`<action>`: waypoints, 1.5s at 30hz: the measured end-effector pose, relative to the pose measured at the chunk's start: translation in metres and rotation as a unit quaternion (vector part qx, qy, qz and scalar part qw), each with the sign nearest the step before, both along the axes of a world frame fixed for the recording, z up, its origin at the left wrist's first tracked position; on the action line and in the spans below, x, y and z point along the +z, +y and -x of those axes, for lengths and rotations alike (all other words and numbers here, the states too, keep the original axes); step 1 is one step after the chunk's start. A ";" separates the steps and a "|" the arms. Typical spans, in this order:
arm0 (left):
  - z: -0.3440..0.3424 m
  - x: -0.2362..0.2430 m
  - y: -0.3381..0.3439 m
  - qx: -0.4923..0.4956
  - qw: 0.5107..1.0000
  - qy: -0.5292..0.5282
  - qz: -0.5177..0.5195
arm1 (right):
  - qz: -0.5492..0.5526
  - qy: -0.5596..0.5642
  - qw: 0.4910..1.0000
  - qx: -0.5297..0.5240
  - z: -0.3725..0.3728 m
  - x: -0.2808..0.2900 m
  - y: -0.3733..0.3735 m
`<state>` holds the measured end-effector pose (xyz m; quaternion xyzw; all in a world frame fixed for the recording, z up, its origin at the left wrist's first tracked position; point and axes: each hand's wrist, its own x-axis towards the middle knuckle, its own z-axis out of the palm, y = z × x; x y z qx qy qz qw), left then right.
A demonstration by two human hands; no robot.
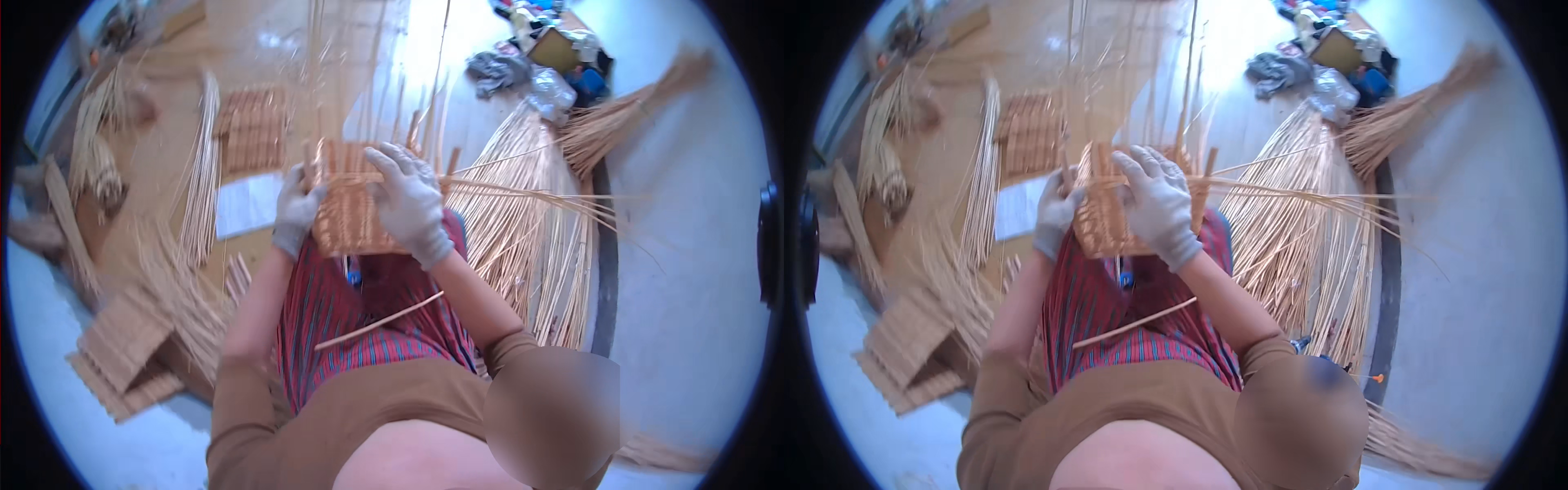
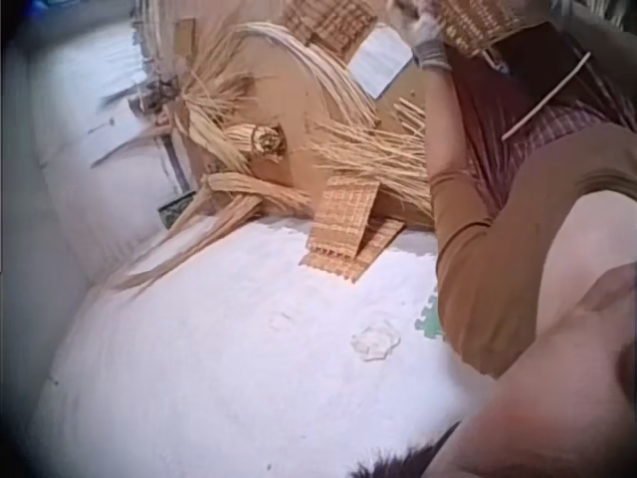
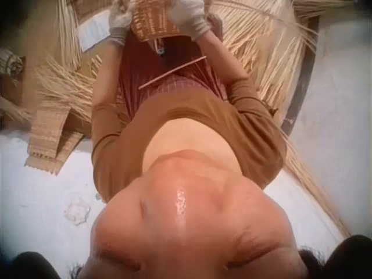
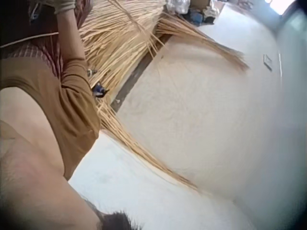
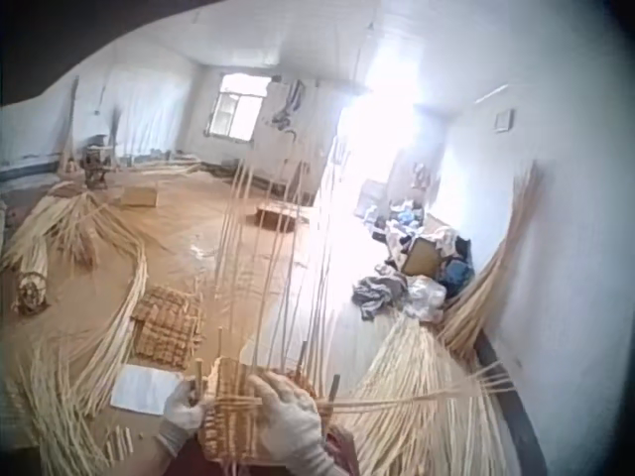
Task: Weaving a rectangular wicker basket using long reeds.
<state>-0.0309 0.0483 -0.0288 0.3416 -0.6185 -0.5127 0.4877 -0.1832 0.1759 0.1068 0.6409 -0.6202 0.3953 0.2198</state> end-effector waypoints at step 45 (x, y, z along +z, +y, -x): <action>0.066 0.054 0.035 0.135 0.935 -0.246 0.216 | -0.062 -0.597 0.794 0.093 0.119 -0.072 0.065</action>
